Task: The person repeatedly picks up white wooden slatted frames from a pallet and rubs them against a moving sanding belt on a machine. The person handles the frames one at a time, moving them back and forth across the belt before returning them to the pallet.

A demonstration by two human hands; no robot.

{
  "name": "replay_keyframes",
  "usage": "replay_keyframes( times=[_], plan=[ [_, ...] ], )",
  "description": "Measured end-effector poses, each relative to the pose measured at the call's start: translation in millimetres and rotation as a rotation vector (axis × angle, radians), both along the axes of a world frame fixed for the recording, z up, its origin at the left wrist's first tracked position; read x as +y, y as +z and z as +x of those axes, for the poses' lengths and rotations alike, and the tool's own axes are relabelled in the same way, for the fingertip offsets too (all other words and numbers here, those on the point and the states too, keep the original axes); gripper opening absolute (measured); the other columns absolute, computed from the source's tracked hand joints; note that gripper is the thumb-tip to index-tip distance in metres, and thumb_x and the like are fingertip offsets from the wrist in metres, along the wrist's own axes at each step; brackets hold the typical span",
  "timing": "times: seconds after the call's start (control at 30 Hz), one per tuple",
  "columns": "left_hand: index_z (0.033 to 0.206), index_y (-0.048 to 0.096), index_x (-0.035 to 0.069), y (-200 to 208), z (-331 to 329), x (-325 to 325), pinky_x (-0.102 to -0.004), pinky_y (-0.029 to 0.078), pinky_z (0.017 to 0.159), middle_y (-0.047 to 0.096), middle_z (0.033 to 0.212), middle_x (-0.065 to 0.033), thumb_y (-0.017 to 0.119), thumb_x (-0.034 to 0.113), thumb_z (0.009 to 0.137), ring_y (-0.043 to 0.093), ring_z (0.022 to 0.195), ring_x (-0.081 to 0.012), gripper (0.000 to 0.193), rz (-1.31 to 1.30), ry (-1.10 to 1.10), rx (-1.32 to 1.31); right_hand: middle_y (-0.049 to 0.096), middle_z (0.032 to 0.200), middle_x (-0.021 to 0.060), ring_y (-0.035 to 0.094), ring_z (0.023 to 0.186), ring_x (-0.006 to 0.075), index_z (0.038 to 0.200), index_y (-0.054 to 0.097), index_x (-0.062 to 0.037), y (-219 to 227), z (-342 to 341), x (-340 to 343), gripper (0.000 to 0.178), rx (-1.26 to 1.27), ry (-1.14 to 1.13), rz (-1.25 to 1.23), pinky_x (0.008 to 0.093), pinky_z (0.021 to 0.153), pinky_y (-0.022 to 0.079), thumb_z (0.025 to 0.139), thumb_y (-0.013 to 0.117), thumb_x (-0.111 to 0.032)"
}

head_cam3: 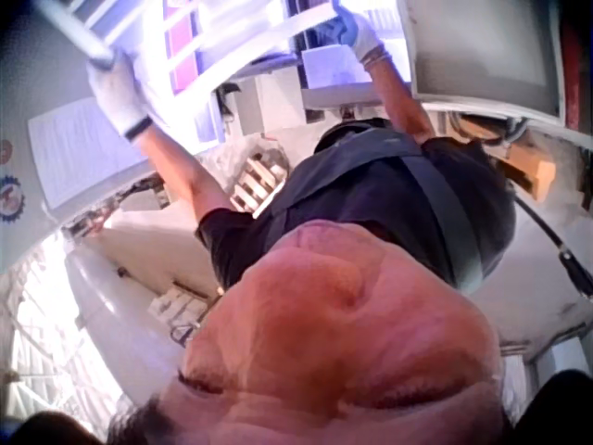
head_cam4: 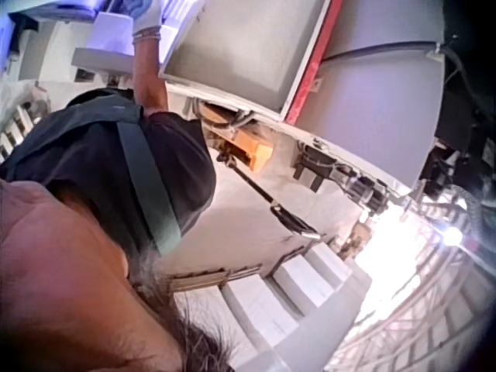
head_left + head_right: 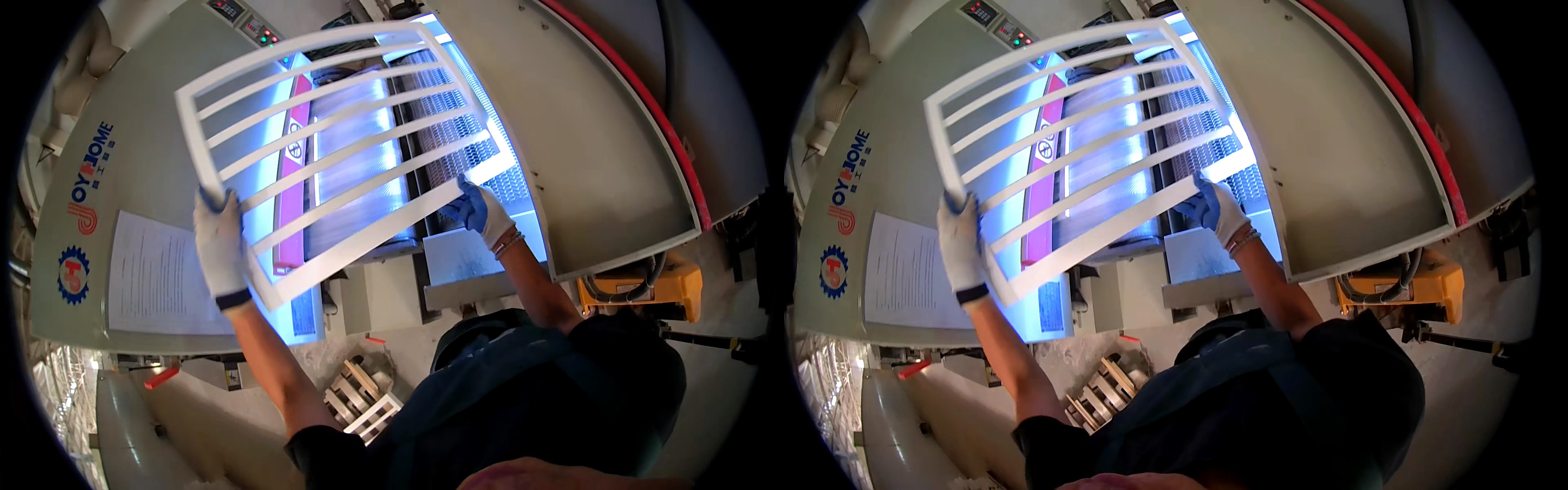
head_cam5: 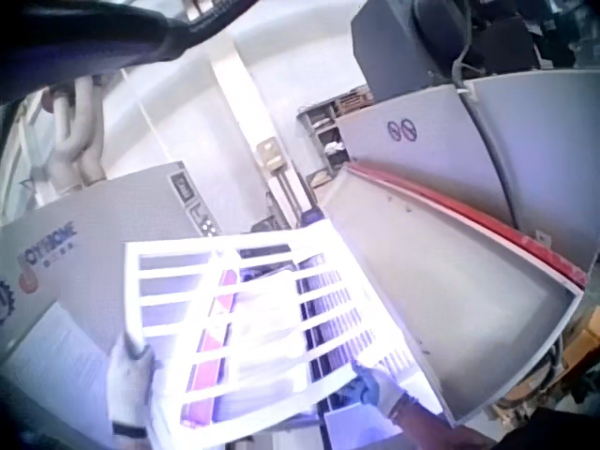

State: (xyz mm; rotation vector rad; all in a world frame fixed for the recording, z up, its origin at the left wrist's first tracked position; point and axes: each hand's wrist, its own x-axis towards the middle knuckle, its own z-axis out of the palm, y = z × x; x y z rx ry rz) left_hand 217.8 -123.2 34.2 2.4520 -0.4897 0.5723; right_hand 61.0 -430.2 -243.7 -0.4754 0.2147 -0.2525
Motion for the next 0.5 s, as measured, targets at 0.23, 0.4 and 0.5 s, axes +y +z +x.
replay_keyframes(
  times=[0.23,0.4,0.5],
  plan=[
    [0.122,0.055,-0.003,-96.9,176.7,-62.5,-0.0398,0.046,0.091,0.064,0.11,-0.0251,0.062,0.029,0.086,0.062,0.105,-0.0385,0.049,0.01,-0.104,0.353,0.062,0.098,0.0157,0.067,0.09,0.0272,0.105,0.055,0.001,-48.4,34.0,-40.2,0.025,0.214,-0.234,0.049,0.0349,0.076,0.061,0.094,0.059,-0.022],
    [0.103,0.059,-0.005,-187.3,235.2,-102.2,-0.0341,0.05,0.076,0.068,0.09,-0.0165,0.063,0.022,0.084,0.066,0.082,-0.0235,0.033,-0.078,-0.307,0.545,0.062,0.1,0.0183,0.066,0.09,0.0327,0.105,0.056,0.0017,-58.8,45.4,-56.4,0.022,0.366,-0.433,0.027,0.0444,0.077,0.06,0.096,0.055,-0.019],
    [0.107,0.059,-0.005,-224.1,248.3,-137.5,-0.032,0.049,0.076,0.067,0.092,-0.0167,0.063,0.026,0.083,0.065,0.082,-0.022,0.039,-0.146,-0.241,0.609,0.062,0.101,0.0199,0.066,0.09,0.0322,0.105,0.054,0.0029,-57.9,51.8,-69.3,0.025,0.423,-0.525,0.012,0.044,0.077,0.06,0.097,0.052,-0.02]
  ],
)
